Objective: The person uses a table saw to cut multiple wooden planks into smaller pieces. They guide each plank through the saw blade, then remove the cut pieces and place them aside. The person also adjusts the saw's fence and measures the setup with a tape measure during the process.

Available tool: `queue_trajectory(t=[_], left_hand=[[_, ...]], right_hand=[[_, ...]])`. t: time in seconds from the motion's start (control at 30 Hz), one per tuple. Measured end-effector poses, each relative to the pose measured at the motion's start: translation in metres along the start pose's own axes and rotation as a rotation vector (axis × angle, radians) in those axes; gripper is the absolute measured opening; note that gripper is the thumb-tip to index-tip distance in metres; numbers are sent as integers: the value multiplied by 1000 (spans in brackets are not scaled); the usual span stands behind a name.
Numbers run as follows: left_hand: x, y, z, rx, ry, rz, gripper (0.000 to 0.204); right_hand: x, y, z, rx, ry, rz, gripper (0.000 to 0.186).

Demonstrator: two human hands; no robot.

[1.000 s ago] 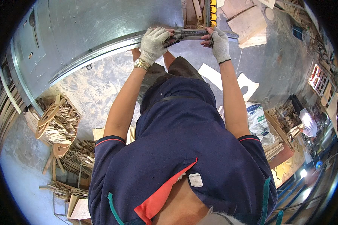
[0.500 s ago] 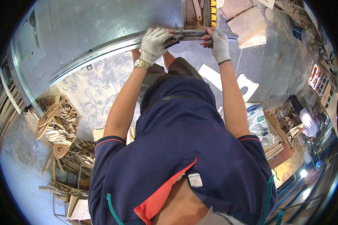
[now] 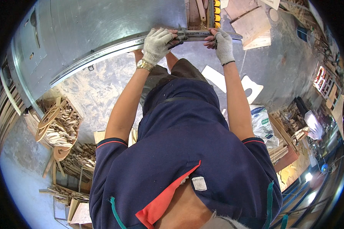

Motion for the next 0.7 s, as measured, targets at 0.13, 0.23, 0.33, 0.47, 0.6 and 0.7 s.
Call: queue_trajectory(t=[0.13, 0.23, 0.33, 0.47, 0.6, 0.7], left_hand=[[1, 2, -2, -17, 23, 14, 19], [0, 1, 0, -32, 24, 12, 20], [0, 0, 1, -27, 33, 16, 19], [0, 0, 1, -49, 9, 12, 20], [0, 2, -2, -28, 18, 22, 23], [-1, 1, 1, -17, 1, 19, 24]], right_hand=[[0, 0, -2, -4, 14, 2, 24], [0, -1, -1, -5, 15, -1, 24], [-1, -1, -1, -12, 22, 4, 25], [1, 1, -3, -5, 25, -3, 25], [1, 1, -4, 3, 25, 10, 25], [-9, -14, 12, -134, 1, -74, 24]])
Point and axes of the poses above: each hand's wrist, its own x-axis towards the middle knuckle, its own z-axis out of the palm, y = z × x, the point moved 8 cm from there along x, towards the middle knuckle, and after that the axes turned 11 degrees about x, right-handed, at the moved point
